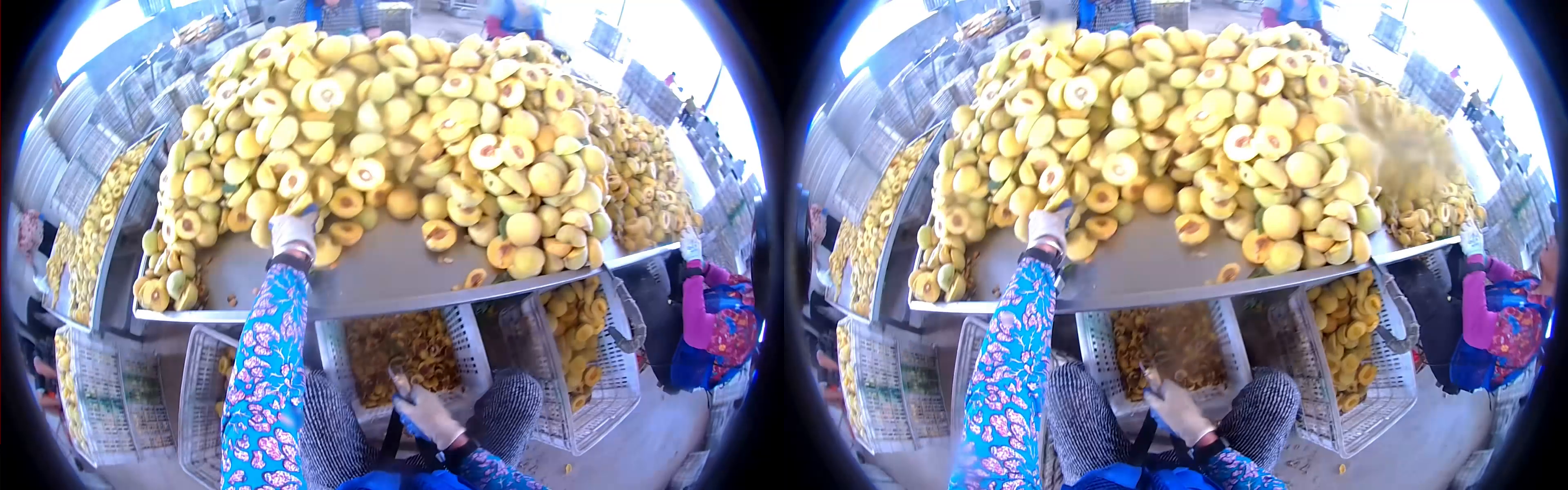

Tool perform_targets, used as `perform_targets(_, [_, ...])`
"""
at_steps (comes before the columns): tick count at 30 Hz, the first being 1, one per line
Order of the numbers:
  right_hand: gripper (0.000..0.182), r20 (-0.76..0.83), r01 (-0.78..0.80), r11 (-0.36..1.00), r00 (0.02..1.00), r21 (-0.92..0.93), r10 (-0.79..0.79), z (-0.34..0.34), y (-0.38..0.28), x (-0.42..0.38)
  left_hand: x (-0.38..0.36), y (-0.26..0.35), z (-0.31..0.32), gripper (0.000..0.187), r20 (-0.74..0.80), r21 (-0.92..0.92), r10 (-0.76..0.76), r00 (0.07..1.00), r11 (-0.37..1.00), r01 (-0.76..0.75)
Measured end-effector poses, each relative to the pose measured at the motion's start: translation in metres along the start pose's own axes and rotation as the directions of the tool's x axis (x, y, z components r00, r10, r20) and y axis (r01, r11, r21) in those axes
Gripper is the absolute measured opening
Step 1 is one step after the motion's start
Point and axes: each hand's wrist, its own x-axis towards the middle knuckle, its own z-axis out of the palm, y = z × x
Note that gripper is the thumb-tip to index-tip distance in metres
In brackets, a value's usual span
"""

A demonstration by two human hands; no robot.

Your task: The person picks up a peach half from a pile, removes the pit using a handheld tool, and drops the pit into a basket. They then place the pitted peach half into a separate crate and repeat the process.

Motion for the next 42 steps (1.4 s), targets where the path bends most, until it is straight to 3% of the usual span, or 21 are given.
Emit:
perform_targets(1, [0.035, 0.041, -0.063, 0.996, 0.997, -0.069, 0.065, -0.005, -0.011, -0.001, 0.012, -0.012, 0.006, 0.084, -0.023, -0.082, -0.04, 0.999, 0.996, 0.038])
perform_targets(2, [0.036, 0.062, -0.069, 0.998, 0.996, -0.003, 0.069, -0.005, -0.014, -0.005, 0.027, -0.025, 0.012, 0.083, 0.014, -0.047, -0.024, 1.0, 0.999, 0.025])
perform_targets(4, [0.038, 0.074, -0.07, 0.99, 0.995, 0.125, 0.061, -0.009, -0.011, -0.009, 0.031, -0.038, -0.002, 0.046, 0.196, 0.249, 0.283, 0.939, 0.912, -0.326])
perform_targets(5, [0.038, 0.056, -0.055, 0.991, 0.997, 0.122, 0.049, -0.002, 0.009, -0.005, 0.014, -0.034, -0.015, 0.026, 0.247, 0.414, 0.453, 0.857, 0.75, -0.516])
perform_targets(6, [0.038, 0.039, -0.083, 0.991, 0.996, 0.106, 0.079, -0.007, 0.004, -0.007, 0.023, -0.049, -0.013, 0.03, 0.188, 0.471, 0.706, 0.683, 0.545, -0.694])
perform_targets(7, [0.038, 0.029, -0.114, 0.989, 0.993, 0.089, 0.111, -0.011, -0.003, -0.011, 0.029, -0.057, 0.004, 0.033, 0.06, -0.179, 0.478, 0.876, 0.869, -0.462])
perform_targets(9, [0.037, 0.053, -0.098, 0.994, 0.994, 0.038, 0.096, -0.024, -0.027, -0.024, 0.026, -0.063, -0.003, 0.041, 0.005, -0.1, 0.371, 0.929, 0.924, -0.369])
perform_targets(10, [0.037, 0.107, -0.148, 0.966, 0.986, 0.211, 0.127, -0.022, -0.022, -0.026, 0.025, -0.068, -0.006, 0.045, -0.022, -0.066, 0.315, 0.949, 0.946, -0.316])
perform_targets(12, [0.037, 0.061, -0.089, 0.961, 0.995, 0.261, 0.076, -0.014, -0.013, -0.025, -0.041, -0.015, -0.049, 0.048, 0.245, -0.04, 0.113, 0.963, 0.994, -0.106])
perform_targets(14, [0.038, 0.022, -0.057, 0.99, 0.998, 0.125, 0.055, -0.005, 0.005, -0.019, -0.024, -0.041, -0.017, 0.05, 0.228, -0.097, 0.368, 0.901, 0.93, -0.355])
perform_targets(17, [0.039, 0.098, -0.177, 0.974, 0.982, 0.14, 0.164, -0.01, -0.017, -0.03, -0.03, -0.031, -0.013, 0.053, 0.312, -0.176, 0.311, 0.898, 0.947, -0.267])
perform_targets(20, [0.024, 0.056, -0.179, 0.969, 0.984, 0.172, 0.171, -0.008, -0.015, -0.029, -0.029, -0.015, -0.027, 0.054, 0.151, 0.153, 0.134, 0.979, 0.976, -0.157])
perform_targets(24, [0.021, 0.112, -0.226, 0.948, 0.972, 0.225, 0.205, -0.015, -0.022, -0.027, -0.021, -0.006, -0.025, 0.059, 0.223, 0.208, 0.181, 0.958, 0.951, -0.228])
perform_targets(25, [0.021, 0.055, -0.142, 0.979, 0.989, 0.149, 0.135, -0.015, -0.025, -0.026, -0.01, -0.013, -0.021, 0.056, 0.29, 0.166, 0.197, 0.936, 0.953, -0.252])
perform_targets(28, [0.024, 0.124, -0.256, 0.93, 0.965, 0.263, 0.23, -0.012, -0.023, -0.021, 0.008, -0.032, -0.01, 0.048, 0.414, 0.062, 0.259, 0.873, 0.948, -0.311])
perform_targets(29, [0.026, 0.047, -0.061, 0.991, 0.997, 0.12, 0.056, -0.001, 0.004, -0.008, -0.006, -0.028, -0.017, 0.043, 0.532, -0.179, 0.191, 0.825, 0.978, -0.111])
perform_targets(30, [0.029, 0.095, -0.113, 0.962, 0.991, 0.248, 0.092, 0.0, 0.001, -0.011, -0.011, -0.025, -0.022, 0.041, 0.545, -0.155, 0.229, 0.807, 0.973, -0.171])
perform_targets(34, [0.039, 0.084, -0.093, 0.994, 0.993, 0.05, 0.089, -0.005, -0.007, -0.018, -0.019, -0.018, -0.007, 0.043, 0.57, -0.078, 0.351, 0.743, 0.923, -0.376])
perform_targets(38, [0.038, -0.033, -0.082, 0.997, 0.996, 0.012, 0.082, -0.01, -0.012, -0.027, -0.058, 0.008, -0.016, 0.053, 0.396, 0.204, 0.481, 0.782, 0.784, -0.586])
perform_targets(40, [0.041, 0.044, -0.109, 0.985, 0.994, 0.135, 0.104, -0.023, -0.021, -0.035, -0.062, 0.003, -0.016, 0.054, 0.295, 0.081, 0.595, 0.747, 0.764, -0.64])
perform_targets(42, [0.033, -0.139, 0.105, 0.983, 0.987, 0.149, -0.085, -0.013, 0.008, -0.023, -0.039, -0.009, -0.014, 0.048, 0.342, -0.217, 0.472, 0.812, 0.881, -0.421])
